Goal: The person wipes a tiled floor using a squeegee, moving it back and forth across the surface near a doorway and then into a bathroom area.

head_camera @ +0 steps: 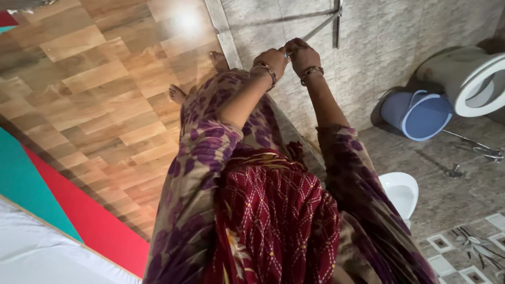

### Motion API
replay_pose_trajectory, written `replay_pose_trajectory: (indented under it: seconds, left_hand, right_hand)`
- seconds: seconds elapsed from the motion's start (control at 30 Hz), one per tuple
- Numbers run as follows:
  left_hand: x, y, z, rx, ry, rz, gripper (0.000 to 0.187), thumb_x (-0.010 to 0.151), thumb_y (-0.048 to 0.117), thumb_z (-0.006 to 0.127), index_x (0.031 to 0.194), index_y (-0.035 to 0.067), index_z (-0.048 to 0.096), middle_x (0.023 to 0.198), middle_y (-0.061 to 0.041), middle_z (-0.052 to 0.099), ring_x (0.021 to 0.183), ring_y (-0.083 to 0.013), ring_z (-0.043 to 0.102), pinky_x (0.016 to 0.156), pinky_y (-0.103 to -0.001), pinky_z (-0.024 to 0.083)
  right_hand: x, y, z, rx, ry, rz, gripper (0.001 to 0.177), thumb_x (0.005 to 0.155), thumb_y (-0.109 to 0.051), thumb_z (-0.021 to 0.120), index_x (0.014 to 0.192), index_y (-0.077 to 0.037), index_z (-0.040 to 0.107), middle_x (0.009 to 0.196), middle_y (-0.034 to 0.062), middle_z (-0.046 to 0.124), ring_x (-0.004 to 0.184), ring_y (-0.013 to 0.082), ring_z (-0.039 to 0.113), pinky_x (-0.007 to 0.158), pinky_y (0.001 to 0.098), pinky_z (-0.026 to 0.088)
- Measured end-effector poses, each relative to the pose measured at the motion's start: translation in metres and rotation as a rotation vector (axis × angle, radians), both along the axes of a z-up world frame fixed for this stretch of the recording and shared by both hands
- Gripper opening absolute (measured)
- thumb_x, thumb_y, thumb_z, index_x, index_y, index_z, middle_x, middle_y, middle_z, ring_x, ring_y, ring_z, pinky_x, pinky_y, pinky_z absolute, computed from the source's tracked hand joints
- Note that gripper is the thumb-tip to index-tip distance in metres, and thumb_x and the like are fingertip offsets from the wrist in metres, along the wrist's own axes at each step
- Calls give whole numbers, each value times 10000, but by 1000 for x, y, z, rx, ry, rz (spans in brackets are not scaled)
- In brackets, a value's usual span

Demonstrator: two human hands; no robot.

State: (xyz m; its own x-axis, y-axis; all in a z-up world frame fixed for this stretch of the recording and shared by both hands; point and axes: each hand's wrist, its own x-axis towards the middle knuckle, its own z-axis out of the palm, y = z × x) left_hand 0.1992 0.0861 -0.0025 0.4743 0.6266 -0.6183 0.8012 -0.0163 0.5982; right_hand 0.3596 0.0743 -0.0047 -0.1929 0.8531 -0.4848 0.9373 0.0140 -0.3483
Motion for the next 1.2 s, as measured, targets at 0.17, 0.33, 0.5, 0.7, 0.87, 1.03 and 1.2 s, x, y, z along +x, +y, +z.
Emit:
replay_pose_trajectory:
  seconds: [0.17, 0.33, 0.5, 0.7, 0.87, 1.03, 1.2]
  left_hand:
    - [-22, -24, -7, 1, -19, 107, 381, 1031, 379, 519, 1305, 121, 578, 1047, -199, 714, 986, -389, 694, 837, -516, 556]
    - [-73, -66, -26, 29, -58, 156, 383, 1013, 361, 548, 1321, 134, 574, 1037, -214, 714, 962, -401, 699, 823, -516, 557]
    - [-156, -107, -33, 18, 25, 155, 370, 1037, 388, 525, 1326, 177, 621, 1040, -193, 736, 936, -373, 727, 865, -505, 558]
    - [-263, -136, 1, -158, 131, 242, 399, 1077, 440, 470, 1276, 156, 667, 1001, -221, 726, 949, -372, 715, 891, -510, 541]
    - [-324, -172, 41, -8, 195, 282, 409, 1028, 463, 504, 1226, 161, 697, 1002, -206, 734, 968, -380, 696, 944, -530, 500]
    - [-358, -202, 58, -53, 67, 415, 466, 1004, 415, 474, 1410, 204, 565, 1064, -260, 685, 923, -398, 699, 835, -517, 546]
    - [-366, -216, 71, 165, 57, 378, 412, 980, 430, 568, 1157, 94, 725, 1153, -256, 693, 966, -418, 686, 869, -521, 540]
  right_hand:
    - [-9, -16, -20, 104, 116, 17, 187, 984, -100, 585, 1094, -184, 712, 1167, 86, 677, 1007, 352, 690, 817, 462, 568]
    - [-54, -48, -31, 78, 40, 118, 186, 972, -76, 579, 1077, -172, 699, 1157, 66, 696, 1011, 302, 712, 850, 420, 598]
    - [-135, -60, -12, 3, -4, 294, 274, 892, -214, 642, 1165, -193, 662, 1214, 96, 673, 1016, 289, 698, 818, 405, 588]
    - [-226, -88, -31, -20, -11, 539, 486, 922, -420, 629, 1336, -169, 585, 1346, 121, 631, 1103, 289, 687, 863, 427, 578]
    - [-293, -110, -25, -329, -238, 674, 415, 1098, -257, 503, 1509, -238, 552, 1334, 150, 686, 1126, 293, 721, 942, 409, 586]
    - [-331, -136, 8, -76, -43, 608, 396, 987, -216, 543, 1369, -318, 575, 1444, 91, 545, 1165, 313, 657, 963, 465, 524]
    - [-332, -150, -5, 97, 48, 648, 420, 936, -172, 566, 1342, -279, 577, 1460, 57, 556, 1225, 286, 657, 1025, 451, 516]
